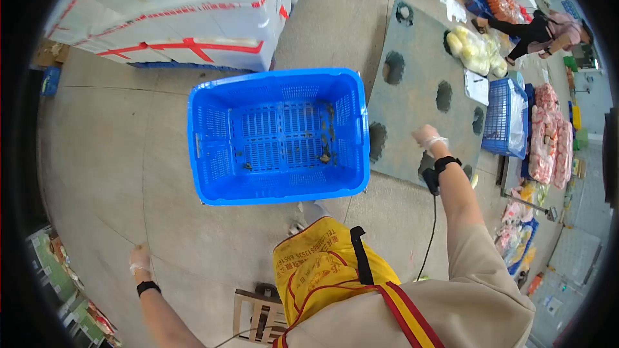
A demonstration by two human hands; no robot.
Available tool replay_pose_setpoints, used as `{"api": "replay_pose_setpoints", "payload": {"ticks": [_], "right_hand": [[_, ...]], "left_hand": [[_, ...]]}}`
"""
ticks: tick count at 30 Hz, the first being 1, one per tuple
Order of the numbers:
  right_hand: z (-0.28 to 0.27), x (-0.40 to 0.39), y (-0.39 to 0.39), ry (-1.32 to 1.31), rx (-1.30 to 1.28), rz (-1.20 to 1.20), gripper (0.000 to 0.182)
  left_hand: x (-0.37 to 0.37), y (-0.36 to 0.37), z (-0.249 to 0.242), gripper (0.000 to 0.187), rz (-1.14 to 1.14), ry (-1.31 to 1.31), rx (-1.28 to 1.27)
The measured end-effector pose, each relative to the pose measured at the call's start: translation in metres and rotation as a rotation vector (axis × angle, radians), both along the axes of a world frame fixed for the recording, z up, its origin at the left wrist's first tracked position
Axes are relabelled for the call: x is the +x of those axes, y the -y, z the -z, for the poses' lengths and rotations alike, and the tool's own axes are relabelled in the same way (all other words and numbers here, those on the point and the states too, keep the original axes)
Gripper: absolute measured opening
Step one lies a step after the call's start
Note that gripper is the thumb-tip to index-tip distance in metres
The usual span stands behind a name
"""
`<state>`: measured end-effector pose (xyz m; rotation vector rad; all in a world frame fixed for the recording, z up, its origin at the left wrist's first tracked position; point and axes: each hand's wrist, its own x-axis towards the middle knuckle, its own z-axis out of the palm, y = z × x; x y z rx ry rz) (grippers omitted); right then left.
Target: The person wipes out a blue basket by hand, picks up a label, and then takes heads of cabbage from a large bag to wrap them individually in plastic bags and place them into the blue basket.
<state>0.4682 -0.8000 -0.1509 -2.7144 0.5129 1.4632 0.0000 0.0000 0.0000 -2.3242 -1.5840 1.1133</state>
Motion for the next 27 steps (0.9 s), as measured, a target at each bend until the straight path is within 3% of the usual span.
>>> {"api": "replay_pose_setpoints", "payload": {"ticks": [2, 3, 6, 9, 11, 13, 15, 17, 19, 20, 23, 27], "right_hand": [[-0.040, -0.065, -0.018, 0.028, 0.053, -0.021, 0.044], [0.043, 0.030, -0.088, 0.118, 0.104, -0.005, 0.044], [0.084, -0.026, -0.112, 0.079, 0.188, -0.028, 0.051], [0.127, -0.060, -0.122, 0.254, 0.266, 0.162, 0.058], [0.138, -0.067, -0.135, 0.290, 0.502, 0.435, 0.059], [0.145, -0.075, -0.137, 0.359, 0.451, 0.581, 0.052], [0.157, -0.077, -0.132, 0.400, 0.623, 0.781, 0.048], [0.174, -0.073, -0.133, 0.416, 0.626, 0.790, 0.044], [0.174, -0.067, -0.144, 0.373, 0.570, 0.872, 0.041], [0.194, -0.071, -0.133, 0.374, 0.616, 0.859, 0.039], [0.174, -0.065, -0.142, 0.293, 0.613, 1.020, 0.034], [0.134, -0.050, -0.142, 0.358, 0.610, 0.992, 0.027]], "left_hand": [[0.015, 0.061, -0.021, 0.048, -0.079, 0.131, -0.140], [0.128, 0.024, 0.076, 0.048, -0.032, 0.202, -0.148], [0.136, 0.038, 0.139, 0.050, 0.037, 0.100, -0.261], [0.140, 0.034, 0.220, 0.056, 0.063, 0.178, -0.280], [0.148, 0.030, 0.252, 0.061, 0.029, 0.252, -0.251], [0.164, 0.039, 0.274, 0.064, 0.004, 0.405, -0.334], [0.177, 0.042, 0.294, 0.061, -0.043, 0.459, -0.335], [0.186, 0.037, 0.308, 0.058, -0.090, 0.521, -0.326], [0.183, 0.026, 0.318, 0.051, -0.330, 0.758, -0.456], [0.178, 0.015, 0.331, 0.044, -0.369, 0.746, -0.449], [0.200, 0.024, 0.312, 0.037, -0.344, 0.615, -0.426], [0.189, 0.012, 0.295, 0.031, -0.281, 0.808, -0.491]]}}
